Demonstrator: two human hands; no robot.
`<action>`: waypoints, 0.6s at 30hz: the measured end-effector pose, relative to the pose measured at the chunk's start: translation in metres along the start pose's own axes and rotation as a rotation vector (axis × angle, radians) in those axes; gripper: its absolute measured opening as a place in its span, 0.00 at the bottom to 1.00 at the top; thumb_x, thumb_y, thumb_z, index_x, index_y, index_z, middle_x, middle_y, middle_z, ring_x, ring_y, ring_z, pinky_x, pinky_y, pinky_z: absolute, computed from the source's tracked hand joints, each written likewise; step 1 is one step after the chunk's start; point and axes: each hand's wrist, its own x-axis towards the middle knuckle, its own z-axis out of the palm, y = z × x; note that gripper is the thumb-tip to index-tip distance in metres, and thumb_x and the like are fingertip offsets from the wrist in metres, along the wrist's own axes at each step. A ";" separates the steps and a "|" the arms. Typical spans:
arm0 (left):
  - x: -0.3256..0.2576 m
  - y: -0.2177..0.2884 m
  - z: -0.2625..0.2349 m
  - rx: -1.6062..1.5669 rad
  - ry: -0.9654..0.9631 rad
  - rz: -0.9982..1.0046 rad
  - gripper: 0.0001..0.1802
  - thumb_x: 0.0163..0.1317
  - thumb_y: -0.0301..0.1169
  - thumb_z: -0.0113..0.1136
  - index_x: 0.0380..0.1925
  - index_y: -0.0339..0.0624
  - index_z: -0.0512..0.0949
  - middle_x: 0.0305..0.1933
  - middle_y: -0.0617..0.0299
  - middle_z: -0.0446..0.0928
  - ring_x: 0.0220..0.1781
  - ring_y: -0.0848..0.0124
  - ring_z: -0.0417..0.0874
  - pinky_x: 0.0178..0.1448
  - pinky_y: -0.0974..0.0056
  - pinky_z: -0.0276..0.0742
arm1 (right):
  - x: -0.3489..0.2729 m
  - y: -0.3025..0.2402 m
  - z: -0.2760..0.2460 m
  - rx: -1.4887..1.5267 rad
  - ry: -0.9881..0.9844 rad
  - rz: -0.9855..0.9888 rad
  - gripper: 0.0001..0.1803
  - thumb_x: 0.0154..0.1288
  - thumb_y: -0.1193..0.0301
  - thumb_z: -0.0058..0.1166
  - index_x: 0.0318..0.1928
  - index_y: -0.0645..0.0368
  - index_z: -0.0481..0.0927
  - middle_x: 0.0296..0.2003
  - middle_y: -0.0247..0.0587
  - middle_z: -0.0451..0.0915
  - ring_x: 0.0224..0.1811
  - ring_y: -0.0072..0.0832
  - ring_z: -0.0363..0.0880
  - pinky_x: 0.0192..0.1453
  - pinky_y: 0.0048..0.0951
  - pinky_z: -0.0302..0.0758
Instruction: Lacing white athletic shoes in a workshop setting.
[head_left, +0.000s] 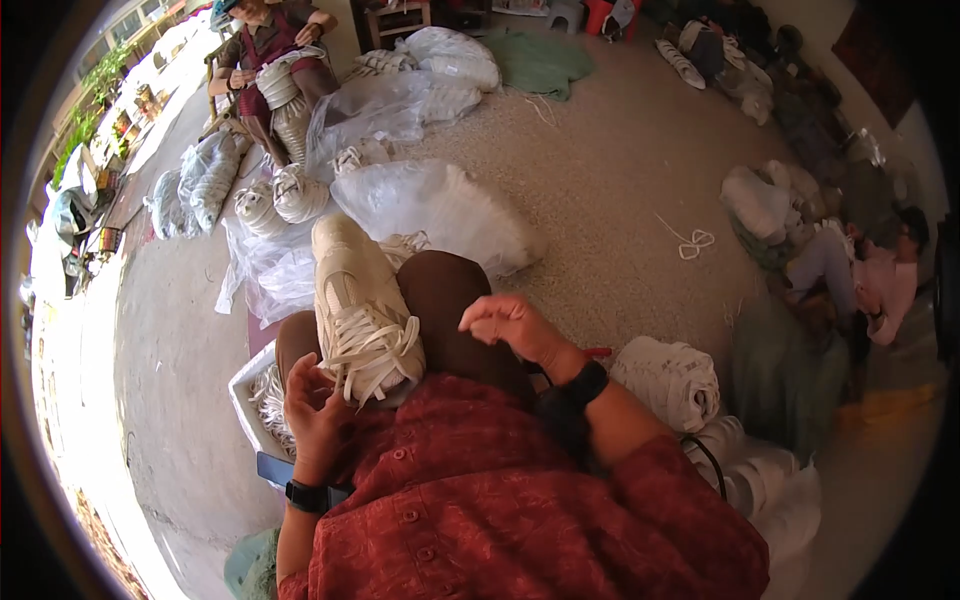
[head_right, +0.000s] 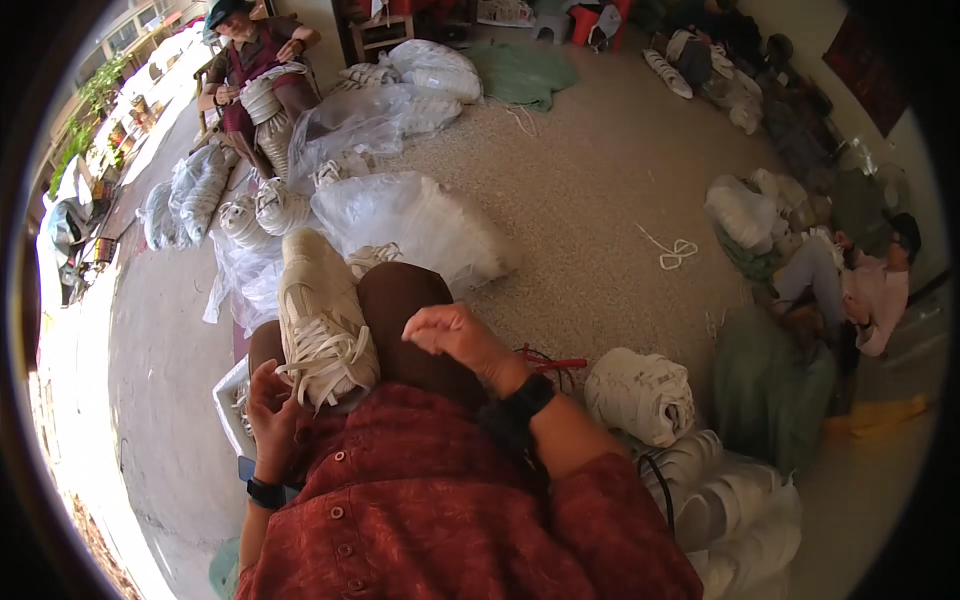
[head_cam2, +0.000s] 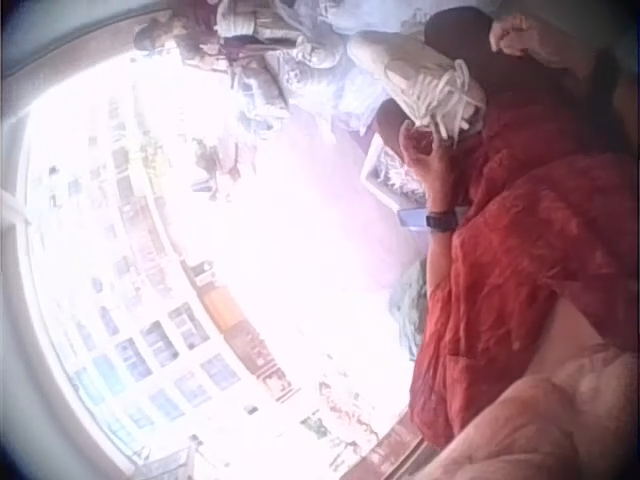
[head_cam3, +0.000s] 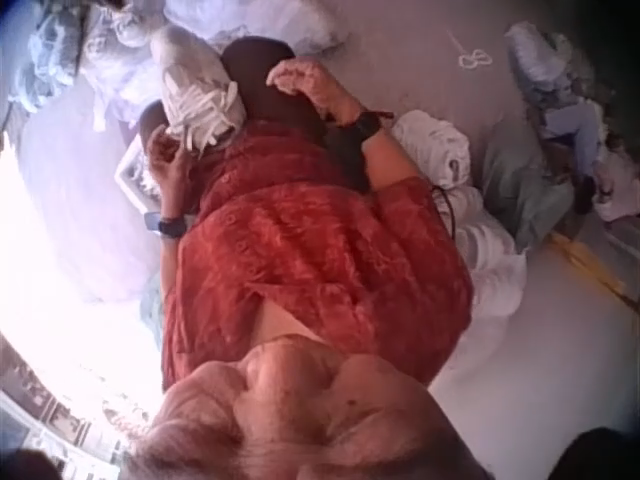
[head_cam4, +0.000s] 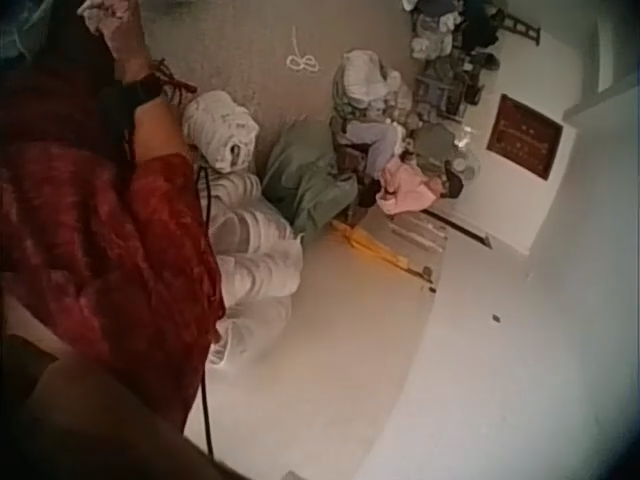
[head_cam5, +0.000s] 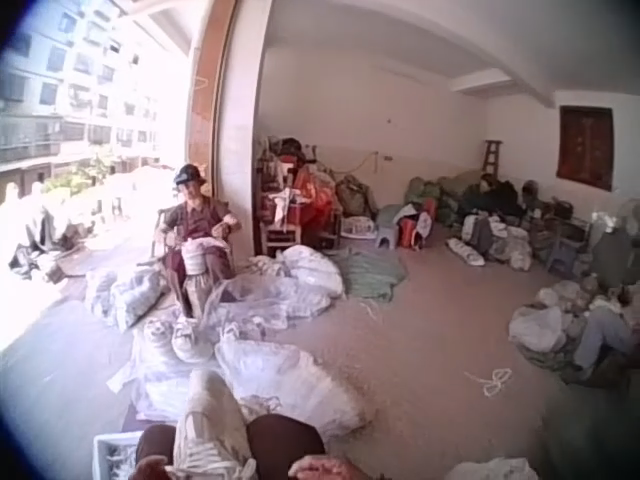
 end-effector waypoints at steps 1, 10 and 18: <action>0.000 0.004 0.003 0.001 -0.010 -0.010 0.25 0.52 0.16 0.53 0.54 0.37 0.67 0.41 0.61 0.73 0.30 0.78 0.77 0.30 0.74 0.75 | -0.005 0.011 -0.033 0.178 0.233 -0.012 0.05 0.62 0.73 0.52 0.35 0.62 0.79 0.21 0.28 0.71 0.22 0.17 0.66 0.28 0.20 0.65; 0.019 0.006 0.019 0.690 0.033 0.323 0.26 0.39 0.19 0.50 0.45 0.35 0.70 0.39 0.54 0.73 0.38 0.64 0.75 0.45 0.64 0.73 | -0.034 0.109 -0.126 0.377 0.729 0.202 0.04 0.60 0.74 0.52 0.30 0.60 0.75 0.20 0.32 0.72 0.20 0.21 0.68 0.24 0.22 0.65; 0.016 -0.003 0.014 0.175 0.131 0.043 0.21 0.40 0.19 0.48 0.40 0.33 0.71 0.34 0.60 0.71 0.36 0.71 0.72 0.46 0.69 0.70 | 0.132 0.084 -0.099 -0.115 0.384 0.190 0.04 0.57 0.72 0.54 0.28 0.60 0.77 0.23 0.34 0.76 0.26 0.23 0.73 0.31 0.23 0.70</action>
